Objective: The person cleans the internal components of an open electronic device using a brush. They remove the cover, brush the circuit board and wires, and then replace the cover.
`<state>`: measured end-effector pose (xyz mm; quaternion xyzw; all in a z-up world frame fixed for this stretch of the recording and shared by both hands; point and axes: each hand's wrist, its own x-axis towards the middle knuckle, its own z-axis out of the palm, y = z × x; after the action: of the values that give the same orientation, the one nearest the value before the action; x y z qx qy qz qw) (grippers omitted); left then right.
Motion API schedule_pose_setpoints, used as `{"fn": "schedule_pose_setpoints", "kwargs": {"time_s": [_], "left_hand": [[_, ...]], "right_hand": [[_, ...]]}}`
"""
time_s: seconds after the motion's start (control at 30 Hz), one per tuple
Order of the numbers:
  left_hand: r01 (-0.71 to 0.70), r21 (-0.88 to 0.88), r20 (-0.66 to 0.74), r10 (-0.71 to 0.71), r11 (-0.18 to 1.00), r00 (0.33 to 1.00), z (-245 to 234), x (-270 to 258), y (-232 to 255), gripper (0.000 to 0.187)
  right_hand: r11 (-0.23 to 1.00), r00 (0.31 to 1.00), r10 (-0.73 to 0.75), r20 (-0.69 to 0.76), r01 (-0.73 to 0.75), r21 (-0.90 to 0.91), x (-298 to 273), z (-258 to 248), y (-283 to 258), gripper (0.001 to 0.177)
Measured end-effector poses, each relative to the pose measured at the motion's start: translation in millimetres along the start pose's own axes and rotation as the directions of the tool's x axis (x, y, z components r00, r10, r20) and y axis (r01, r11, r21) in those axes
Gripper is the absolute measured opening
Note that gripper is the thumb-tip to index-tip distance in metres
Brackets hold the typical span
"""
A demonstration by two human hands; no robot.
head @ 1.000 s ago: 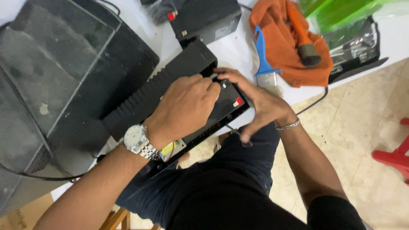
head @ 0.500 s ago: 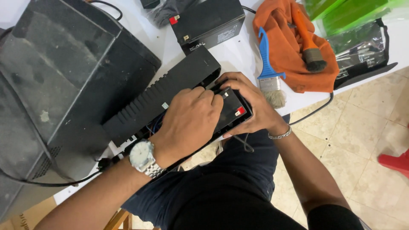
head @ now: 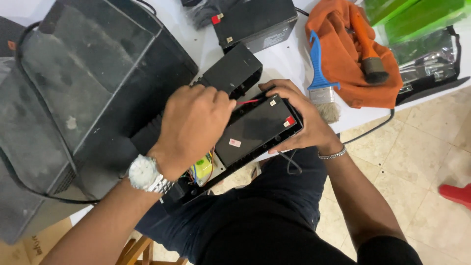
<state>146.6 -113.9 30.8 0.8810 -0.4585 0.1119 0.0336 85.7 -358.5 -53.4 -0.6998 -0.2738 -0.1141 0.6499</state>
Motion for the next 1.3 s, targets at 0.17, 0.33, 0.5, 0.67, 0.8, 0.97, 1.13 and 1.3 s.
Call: {"fn": "schedule_pose_setpoints", "kwargs": {"time_s": [0.17,0.33,0.5,0.67,0.8,0.97,1.13,1.3], "left_hand": [[0.203,-0.041,-0.005,-0.203,0.978,0.979,-8.1,-8.5,1.0,0.042],[0.262,-0.183,0.112,-0.245,0.948,0.963,-33.8,-26.8,15.1,0.051],[0.277,-0.043,0.106,-0.272,0.960,0.956,-54.3,-55.1,34.2,0.050],[0.372,0.082,0.061,-0.377,0.925,0.924,-46.5,-71.0,45.1,0.029],[0.447,-0.007,-0.089,-0.446,0.894,0.891,-44.6,-73.7,49.2,0.025],[0.513,-0.067,-0.109,-0.517,0.856,0.849,-29.7,-81.3,49.3,0.021],[0.540,-0.221,-0.053,-0.563,0.812,0.825,-21.6,-85.6,48.8,0.019],[0.528,-0.275,-0.081,-0.567,0.803,0.820,-16.5,-88.1,47.0,0.023]], "right_hand": [[0.999,0.995,0.045,0.084,-0.047,0.023,0.4,-6.3,-14.3,0.098],[0.901,0.983,0.010,0.183,0.071,-0.429,-1.8,-26.5,-60.8,0.111],[0.697,0.928,-0.058,0.369,0.302,-0.651,31.2,-0.6,-108.5,0.047],[0.536,0.795,0.015,0.607,0.506,-0.676,54.9,19.3,-100.0,0.050],[0.521,0.662,0.108,0.742,0.598,-0.609,72.3,29.1,-88.7,0.063],[0.398,0.562,0.268,0.782,0.675,-0.621,84.5,40.9,-87.6,0.058],[0.507,0.499,0.218,0.839,0.676,-0.534,90.4,35.7,-81.7,0.072],[0.624,0.598,0.083,0.797,0.593,-0.510,89.3,15.7,-87.3,0.064]]}}
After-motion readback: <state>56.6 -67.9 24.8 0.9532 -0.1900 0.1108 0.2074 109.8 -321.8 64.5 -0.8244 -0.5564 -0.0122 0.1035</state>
